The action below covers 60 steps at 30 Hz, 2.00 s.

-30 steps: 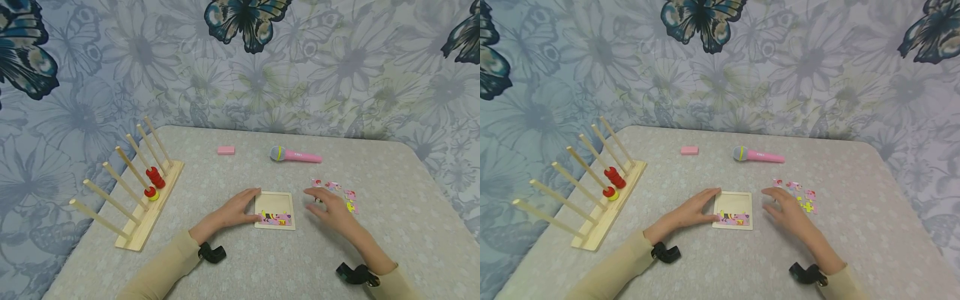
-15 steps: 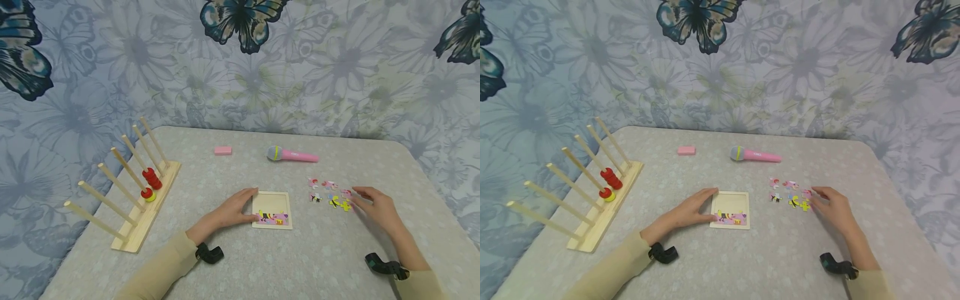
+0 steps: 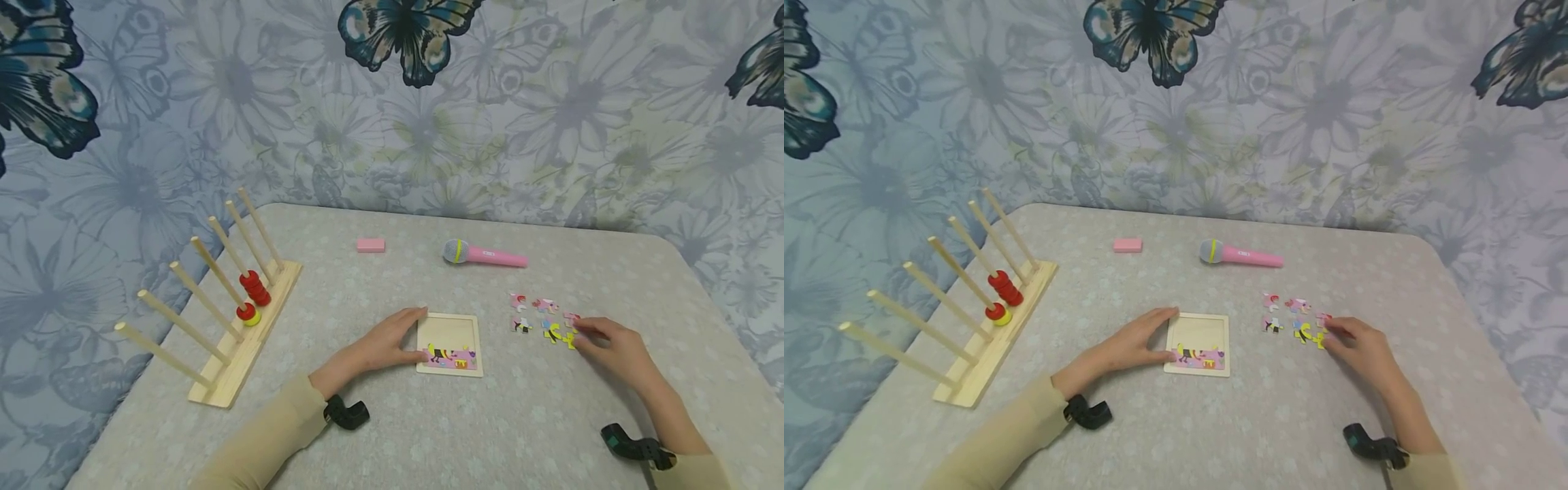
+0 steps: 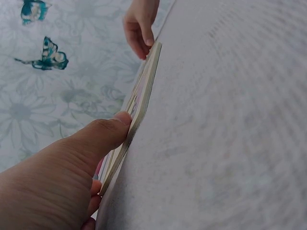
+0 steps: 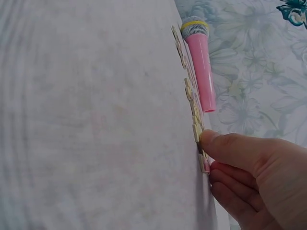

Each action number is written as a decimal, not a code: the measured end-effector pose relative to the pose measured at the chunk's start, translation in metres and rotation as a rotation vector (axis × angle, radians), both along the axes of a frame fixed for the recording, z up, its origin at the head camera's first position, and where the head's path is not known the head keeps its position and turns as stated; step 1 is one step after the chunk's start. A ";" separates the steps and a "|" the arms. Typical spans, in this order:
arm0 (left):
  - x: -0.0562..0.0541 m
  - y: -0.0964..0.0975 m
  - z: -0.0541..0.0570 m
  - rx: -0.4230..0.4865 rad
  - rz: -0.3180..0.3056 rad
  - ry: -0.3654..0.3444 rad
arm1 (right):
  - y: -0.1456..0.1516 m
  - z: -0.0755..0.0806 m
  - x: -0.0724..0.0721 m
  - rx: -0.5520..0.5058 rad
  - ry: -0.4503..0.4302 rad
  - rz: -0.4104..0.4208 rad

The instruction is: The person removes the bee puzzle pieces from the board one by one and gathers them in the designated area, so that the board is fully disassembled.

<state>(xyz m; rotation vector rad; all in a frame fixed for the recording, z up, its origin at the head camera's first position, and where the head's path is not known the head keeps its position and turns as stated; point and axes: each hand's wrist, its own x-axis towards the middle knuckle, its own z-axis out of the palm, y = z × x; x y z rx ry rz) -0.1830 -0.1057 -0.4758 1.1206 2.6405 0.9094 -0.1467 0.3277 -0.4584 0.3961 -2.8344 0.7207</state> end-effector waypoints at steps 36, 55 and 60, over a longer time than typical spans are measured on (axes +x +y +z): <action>0.002 0.000 0.001 -0.008 0.003 0.000 | -0.001 -0.006 0.010 0.028 0.191 0.130; 0.000 -0.001 0.001 0.001 -0.002 0.003 | -0.021 0.008 0.010 -0.074 0.304 0.215; -0.001 -0.001 0.002 -0.008 0.007 -0.005 | -0.066 0.025 0.002 -0.153 0.272 0.310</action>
